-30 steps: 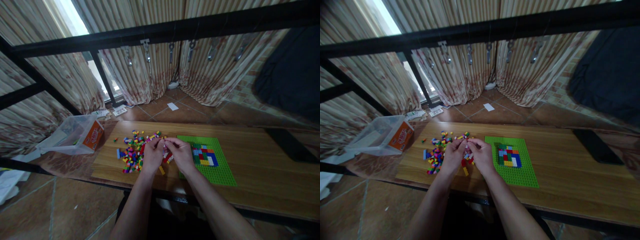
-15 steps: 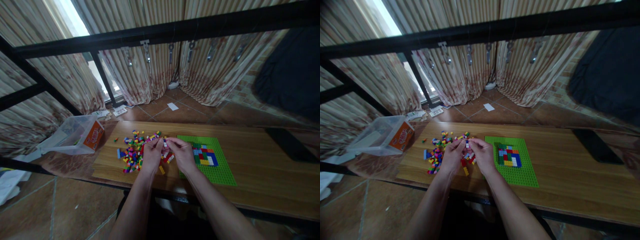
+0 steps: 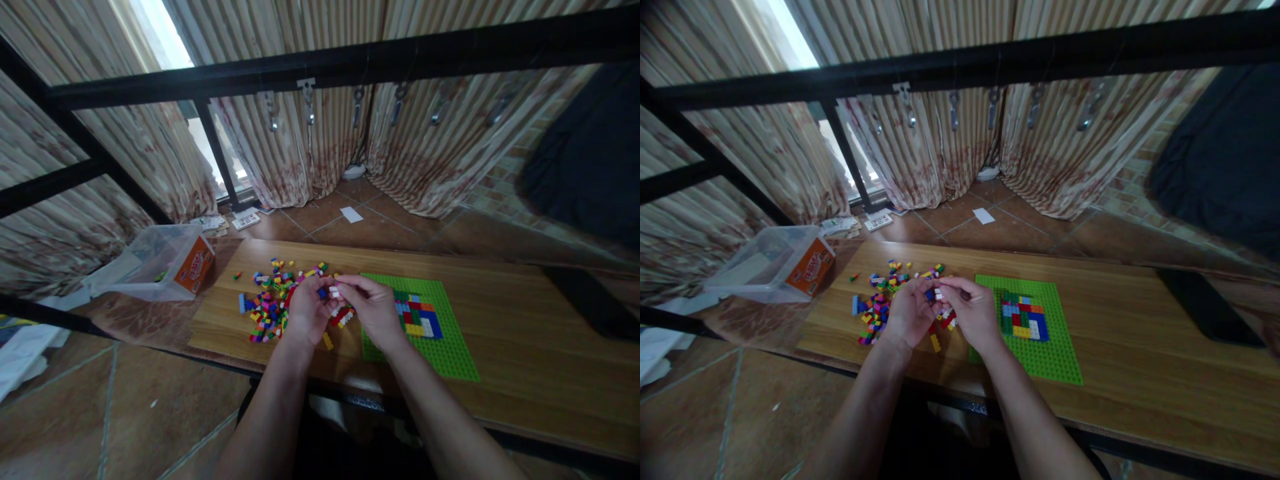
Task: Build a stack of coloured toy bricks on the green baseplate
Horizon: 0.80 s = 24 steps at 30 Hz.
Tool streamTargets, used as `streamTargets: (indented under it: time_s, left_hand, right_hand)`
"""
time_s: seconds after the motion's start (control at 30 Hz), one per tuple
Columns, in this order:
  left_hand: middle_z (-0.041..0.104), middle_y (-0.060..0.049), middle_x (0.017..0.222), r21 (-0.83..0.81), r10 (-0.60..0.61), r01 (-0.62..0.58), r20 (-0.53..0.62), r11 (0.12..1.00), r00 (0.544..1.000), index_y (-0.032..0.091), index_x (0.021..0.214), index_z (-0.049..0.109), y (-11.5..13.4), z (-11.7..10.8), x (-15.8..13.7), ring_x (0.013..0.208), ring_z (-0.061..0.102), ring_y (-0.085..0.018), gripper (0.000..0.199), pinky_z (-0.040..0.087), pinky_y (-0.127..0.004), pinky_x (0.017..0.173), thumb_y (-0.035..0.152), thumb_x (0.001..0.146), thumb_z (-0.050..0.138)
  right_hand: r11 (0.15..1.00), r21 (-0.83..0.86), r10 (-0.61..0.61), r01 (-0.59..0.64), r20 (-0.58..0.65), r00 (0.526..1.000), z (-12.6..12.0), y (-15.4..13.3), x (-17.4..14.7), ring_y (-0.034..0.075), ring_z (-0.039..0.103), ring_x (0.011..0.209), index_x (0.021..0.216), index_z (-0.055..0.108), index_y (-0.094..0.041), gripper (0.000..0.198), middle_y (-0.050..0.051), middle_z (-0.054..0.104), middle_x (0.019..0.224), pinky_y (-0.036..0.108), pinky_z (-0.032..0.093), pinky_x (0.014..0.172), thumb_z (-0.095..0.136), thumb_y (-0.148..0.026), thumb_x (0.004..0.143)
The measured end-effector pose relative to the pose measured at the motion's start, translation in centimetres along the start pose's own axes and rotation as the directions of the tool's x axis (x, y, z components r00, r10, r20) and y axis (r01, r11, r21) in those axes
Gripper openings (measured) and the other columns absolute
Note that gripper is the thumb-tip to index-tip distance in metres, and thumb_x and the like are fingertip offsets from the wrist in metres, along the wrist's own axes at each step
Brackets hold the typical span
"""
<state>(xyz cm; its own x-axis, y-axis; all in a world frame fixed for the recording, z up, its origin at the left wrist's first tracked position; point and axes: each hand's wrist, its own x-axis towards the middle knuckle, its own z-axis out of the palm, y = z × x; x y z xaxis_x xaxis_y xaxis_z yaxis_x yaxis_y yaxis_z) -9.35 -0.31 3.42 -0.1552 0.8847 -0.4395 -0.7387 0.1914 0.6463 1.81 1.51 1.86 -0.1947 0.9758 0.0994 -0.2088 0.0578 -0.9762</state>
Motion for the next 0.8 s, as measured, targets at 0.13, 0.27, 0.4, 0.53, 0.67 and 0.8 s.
streamTargets:
  time_s: [0.13, 0.27, 0.4, 0.53, 0.67, 0.8]
  left_hand:
    - [0.059, -0.001, 0.067, -0.017, -0.028, 0.027, -0.049, 0.999, 0.998, 0.014, 0.073, 0.059, -0.5, 0.3, 0.1, 0.056, 0.052, -0.009, 0.018, 0.043, -0.021, 0.053, 0.03, 0.083, 0.055]
    - [0.059, -0.001, 0.067, -0.068, -0.058, 0.054, -0.054, 0.996, 0.997, 0.013, 0.073, 0.058, -0.8, 0.4, 0.2, 0.056, 0.052, -0.008, 0.017, 0.042, -0.018, 0.053, 0.022, 0.086, 0.052]
    - [0.057, -0.002, 0.063, -0.102, -0.078, 0.074, -0.033, 0.992, 0.996, 0.012, 0.07, 0.057, -0.7, 0.5, 0.1, 0.053, 0.051, -0.007, 0.02, 0.041, -0.017, 0.05, 0.015, 0.087, 0.047]
    - [0.06, -0.004, 0.066, -0.124, -0.088, 0.084, -0.025, 0.989, 0.996, 0.009, 0.071, 0.06, -0.5, 0.6, 0.0, 0.057, 0.055, -0.008, 0.019, 0.045, -0.017, 0.054, 0.01, 0.085, 0.047]
    - [0.062, -0.005, 0.071, -0.081, -0.08, 0.079, -0.012, 0.994, 0.997, 0.008, 0.073, 0.062, -0.5, 0.6, -0.2, 0.062, 0.058, -0.008, 0.013, 0.049, -0.018, 0.062, 0.005, 0.081, 0.052]
    - [0.058, -0.002, 0.063, 0.094, -0.093, 0.087, 0.061, 0.992, 0.994, 0.01, 0.071, 0.062, -0.7, 0.4, -0.6, 0.053, 0.052, -0.006, 0.011, 0.041, -0.016, 0.049, 0.015, 0.08, 0.059]
  right_hand:
    - [0.944, -0.288, -0.13, 0.16, 0.118, 0.984, -0.2, -0.2, -0.3, 0.019, 0.067, 0.08, 0.092, 0.077, -0.027, 0.018, 0.002, 0.075, 0.09, 0.032, 0.052, 0.075, 0.068, -0.024, 0.077]
    - [0.922, -0.348, -0.129, 0.17, 0.137, 0.982, -0.4, -0.4, -0.5, 0.019, 0.067, 0.082, 0.096, 0.076, -0.026, 0.023, 0.002, 0.075, 0.093, 0.032, 0.051, 0.077, 0.067, -0.02, 0.075]
    - [0.941, -0.315, -0.087, 0.121, 0.119, 0.989, -0.6, -0.2, -0.3, 0.018, 0.068, 0.078, 0.095, 0.074, -0.023, 0.021, 0.003, 0.075, 0.091, 0.03, 0.052, 0.072, 0.066, -0.022, 0.076]
    - [0.976, -0.211, -0.058, 0.058, 0.005, 0.998, -0.9, 0.3, 0.2, 0.018, 0.068, 0.078, 0.088, 0.074, -0.021, 0.017, 0.003, 0.075, 0.086, 0.031, 0.053, 0.073, 0.069, -0.028, 0.073]
    - [0.997, -0.078, -0.022, 0.013, -0.115, 0.993, -1.3, 0.6, 0.8, 0.018, 0.066, 0.074, 0.084, 0.074, -0.02, 0.021, 0.003, 0.074, 0.081, 0.032, 0.053, 0.072, 0.075, -0.029, 0.064]
    - [0.997, -0.072, -0.047, 0.04, -0.103, 0.994, -1.6, 0.6, 1.0, 0.017, 0.066, 0.073, 0.084, 0.073, -0.02, 0.022, 0.003, 0.074, 0.08, 0.032, 0.053, 0.072, 0.074, -0.027, 0.063]
